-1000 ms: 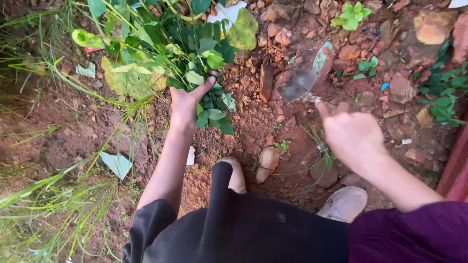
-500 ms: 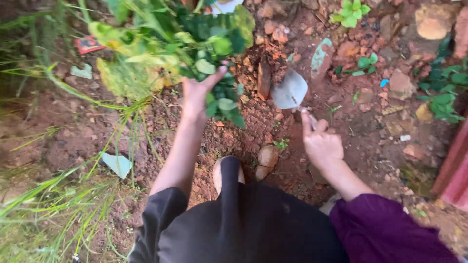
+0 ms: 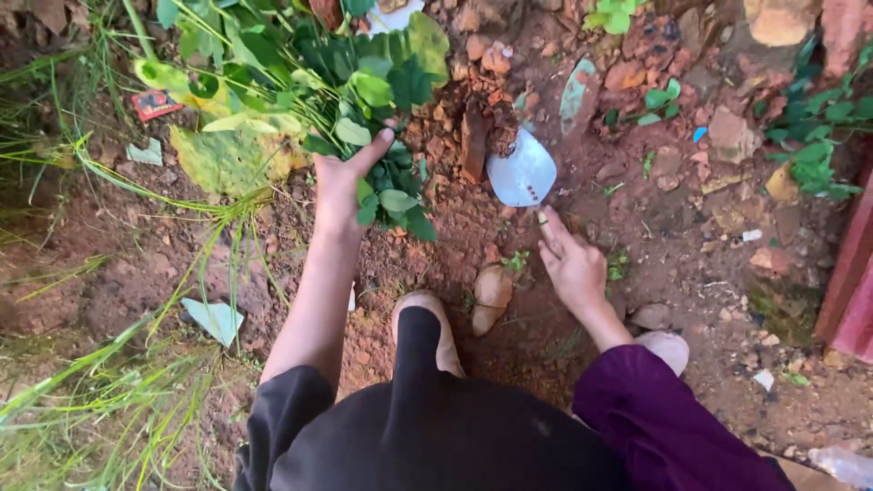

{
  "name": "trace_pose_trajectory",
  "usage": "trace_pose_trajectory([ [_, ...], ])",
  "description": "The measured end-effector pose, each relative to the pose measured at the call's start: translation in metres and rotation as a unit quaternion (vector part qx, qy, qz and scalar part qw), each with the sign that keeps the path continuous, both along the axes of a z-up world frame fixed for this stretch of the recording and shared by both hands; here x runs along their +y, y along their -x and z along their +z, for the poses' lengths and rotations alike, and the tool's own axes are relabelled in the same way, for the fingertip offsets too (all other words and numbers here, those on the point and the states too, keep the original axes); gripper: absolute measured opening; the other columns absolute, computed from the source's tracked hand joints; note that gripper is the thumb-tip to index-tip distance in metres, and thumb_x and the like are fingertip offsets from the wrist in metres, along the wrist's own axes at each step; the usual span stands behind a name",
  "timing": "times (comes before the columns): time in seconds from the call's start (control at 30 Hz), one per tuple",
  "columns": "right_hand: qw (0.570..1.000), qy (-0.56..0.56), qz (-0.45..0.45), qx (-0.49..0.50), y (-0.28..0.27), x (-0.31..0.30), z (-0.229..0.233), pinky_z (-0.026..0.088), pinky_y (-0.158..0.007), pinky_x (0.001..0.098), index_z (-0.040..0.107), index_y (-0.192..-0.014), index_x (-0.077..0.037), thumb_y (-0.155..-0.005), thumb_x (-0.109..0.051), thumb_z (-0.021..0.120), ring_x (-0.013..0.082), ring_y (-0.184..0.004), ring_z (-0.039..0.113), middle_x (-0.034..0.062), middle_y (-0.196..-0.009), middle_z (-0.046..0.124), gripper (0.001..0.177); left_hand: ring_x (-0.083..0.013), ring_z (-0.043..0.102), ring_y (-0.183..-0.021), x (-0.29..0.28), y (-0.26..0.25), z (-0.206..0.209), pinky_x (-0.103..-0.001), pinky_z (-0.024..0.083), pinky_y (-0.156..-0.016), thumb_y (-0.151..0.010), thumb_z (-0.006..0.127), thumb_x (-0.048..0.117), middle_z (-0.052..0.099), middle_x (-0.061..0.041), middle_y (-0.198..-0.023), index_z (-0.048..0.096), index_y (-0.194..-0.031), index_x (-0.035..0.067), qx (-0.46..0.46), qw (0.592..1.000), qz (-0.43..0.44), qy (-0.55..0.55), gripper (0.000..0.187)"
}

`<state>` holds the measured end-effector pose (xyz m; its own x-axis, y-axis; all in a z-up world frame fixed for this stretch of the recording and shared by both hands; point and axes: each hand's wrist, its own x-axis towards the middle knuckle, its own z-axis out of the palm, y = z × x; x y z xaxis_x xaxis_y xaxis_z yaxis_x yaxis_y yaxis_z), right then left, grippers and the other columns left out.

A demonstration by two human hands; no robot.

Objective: Planting a bundle of leafy greens into the soil using a garden trowel.

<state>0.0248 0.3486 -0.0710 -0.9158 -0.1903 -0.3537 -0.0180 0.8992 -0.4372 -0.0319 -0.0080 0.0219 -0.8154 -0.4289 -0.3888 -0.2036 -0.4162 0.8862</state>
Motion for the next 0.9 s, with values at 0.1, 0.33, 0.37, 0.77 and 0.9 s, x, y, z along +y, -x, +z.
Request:
trace_pose_trajectory([
  [0.1, 0.998, 0.059, -0.029, -0.013, -0.013, -0.002, -0.003, 0.064, -0.081, 0.0418, 0.056, -0.151, -0.030, -0.091, -0.021, 0.076, 0.0272, -0.090, 0.078, 0.0110, -0.119, 0.075, 0.063, -0.0176, 0.074, -0.101, 0.000, -0.006, 0.001, -0.033, 0.060, -0.094, -0.082, 0.082, -0.004, 0.077, -0.009, -0.110, 0.062, -0.124, 0.003, 0.008, 0.999, 0.018, -0.028, 0.047],
  [0.33, 0.955, 0.292, -0.048, -0.009, -0.014, -0.019, 0.000, 0.053, -0.103, 0.0407, 0.052, -0.152, -0.005, -0.091, -0.004, 0.077, 0.0276, -0.124, 0.065, 0.0229, -0.148, 0.058, 0.066, -0.0175, 0.075, -0.098, -0.004, -0.007, 0.010, -0.034, 0.062, -0.090, -0.084, 0.082, -0.006, 0.077, -0.010, -0.109, 0.065, -0.123, 0.001, 0.018, 0.999, 0.022, -0.032, 0.043],
  [0.37, 0.948, 0.312, -0.048, -0.027, -0.012, -0.017, 0.004, 0.054, -0.101, 0.0371, 0.053, -0.152, -0.005, -0.092, -0.004, 0.078, 0.0252, -0.121, 0.066, 0.0241, -0.146, 0.060, 0.065, -0.0173, 0.075, -0.098, -0.004, -0.008, 0.009, -0.034, 0.062, -0.090, -0.084, 0.082, -0.006, 0.077, -0.009, -0.109, 0.065, -0.123, 0.001, 0.016, 0.999, 0.023, -0.029, 0.043],
  [0.77, 0.886, 0.268, -0.231, -0.300, 0.069, -0.034, 0.113, 0.043, -0.035, 0.0271, 0.055, -0.149, -0.020, -0.092, -0.014, 0.068, 0.0110, -0.042, 0.049, 0.0022, -0.067, 0.062, 0.059, -0.0187, 0.075, -0.100, -0.001, -0.006, 0.010, -0.033, 0.060, -0.094, -0.085, 0.081, -0.008, 0.077, -0.010, -0.109, 0.062, -0.123, 0.002, 0.049, 0.998, 0.022, -0.028, 0.044],
  [0.9, 0.854, 0.346, -0.223, -0.318, 0.104, -0.014, 0.111, 0.046, -0.037, 0.0262, 0.054, -0.151, -0.017, -0.092, -0.013, 0.066, 0.0102, -0.045, 0.053, 0.0037, -0.069, 0.061, 0.061, -0.0179, 0.075, -0.099, 0.001, -0.007, 0.008, -0.033, 0.060, -0.093, -0.083, 0.081, -0.008, 0.077, -0.009, -0.108, 0.060, -0.123, 0.004, 0.050, 0.998, 0.019, -0.018, 0.047],
])
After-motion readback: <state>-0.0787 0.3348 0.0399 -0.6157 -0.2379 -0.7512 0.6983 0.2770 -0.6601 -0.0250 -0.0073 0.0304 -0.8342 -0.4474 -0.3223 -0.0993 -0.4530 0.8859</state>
